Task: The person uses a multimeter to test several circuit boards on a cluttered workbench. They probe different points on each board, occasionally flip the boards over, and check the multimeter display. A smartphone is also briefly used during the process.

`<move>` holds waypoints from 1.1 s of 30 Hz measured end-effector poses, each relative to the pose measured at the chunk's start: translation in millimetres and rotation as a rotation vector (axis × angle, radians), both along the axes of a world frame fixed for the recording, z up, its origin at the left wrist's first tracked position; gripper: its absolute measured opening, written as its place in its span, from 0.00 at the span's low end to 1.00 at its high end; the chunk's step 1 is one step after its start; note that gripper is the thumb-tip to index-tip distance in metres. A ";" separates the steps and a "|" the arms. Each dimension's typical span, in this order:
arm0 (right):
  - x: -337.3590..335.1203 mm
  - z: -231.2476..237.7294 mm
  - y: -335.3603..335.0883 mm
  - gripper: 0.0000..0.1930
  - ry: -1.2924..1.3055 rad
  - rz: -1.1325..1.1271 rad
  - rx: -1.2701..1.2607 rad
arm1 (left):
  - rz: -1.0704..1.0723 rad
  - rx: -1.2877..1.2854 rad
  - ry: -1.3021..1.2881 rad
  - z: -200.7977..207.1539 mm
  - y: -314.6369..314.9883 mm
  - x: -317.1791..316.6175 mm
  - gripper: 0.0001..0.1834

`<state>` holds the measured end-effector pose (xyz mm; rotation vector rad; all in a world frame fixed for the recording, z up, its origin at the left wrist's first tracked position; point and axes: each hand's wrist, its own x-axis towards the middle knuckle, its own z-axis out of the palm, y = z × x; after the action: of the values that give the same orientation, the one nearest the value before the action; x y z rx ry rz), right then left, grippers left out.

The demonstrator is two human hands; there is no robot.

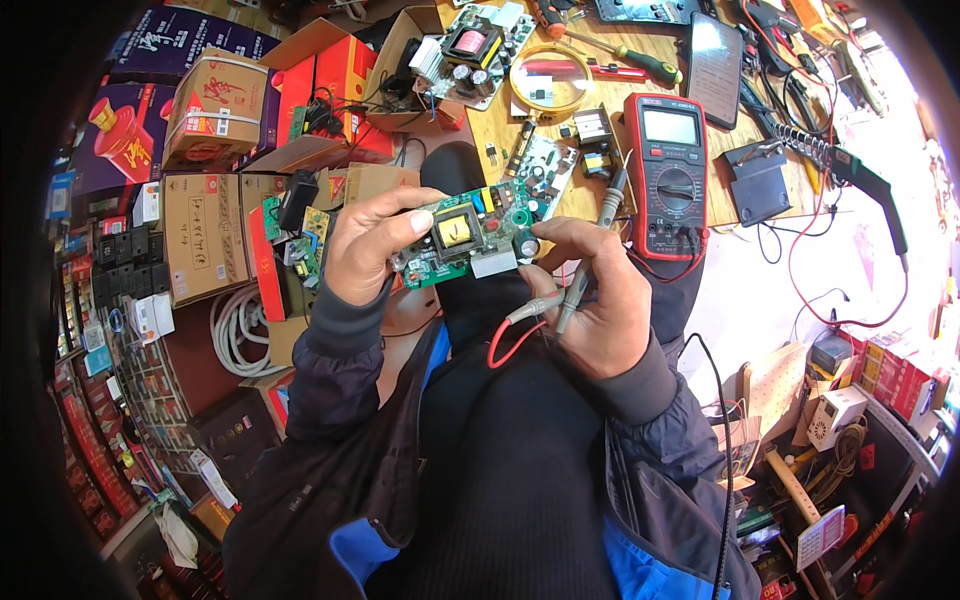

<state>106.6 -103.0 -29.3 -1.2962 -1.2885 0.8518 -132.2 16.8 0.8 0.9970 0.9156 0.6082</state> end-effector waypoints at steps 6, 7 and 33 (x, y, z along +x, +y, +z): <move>-2.6 0.2 0.9 0.24 0.034 -0.055 -0.016 | 0.009 0.053 0.057 7.3 0.3 2.5 0.19; -2.6 0.2 0.8 0.24 0.032 -0.055 -0.020 | 0.010 0.060 0.067 6.8 1.0 3.0 0.19; 0.8 1.0 2.8 0.22 -0.038 -0.027 -0.052 | 0.012 0.089 0.169 3.5 6.3 4.8 0.17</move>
<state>107.3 -100.3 -28.3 -1.3737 -1.2824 0.8501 -127.4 23.1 4.3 1.1360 1.0511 0.5857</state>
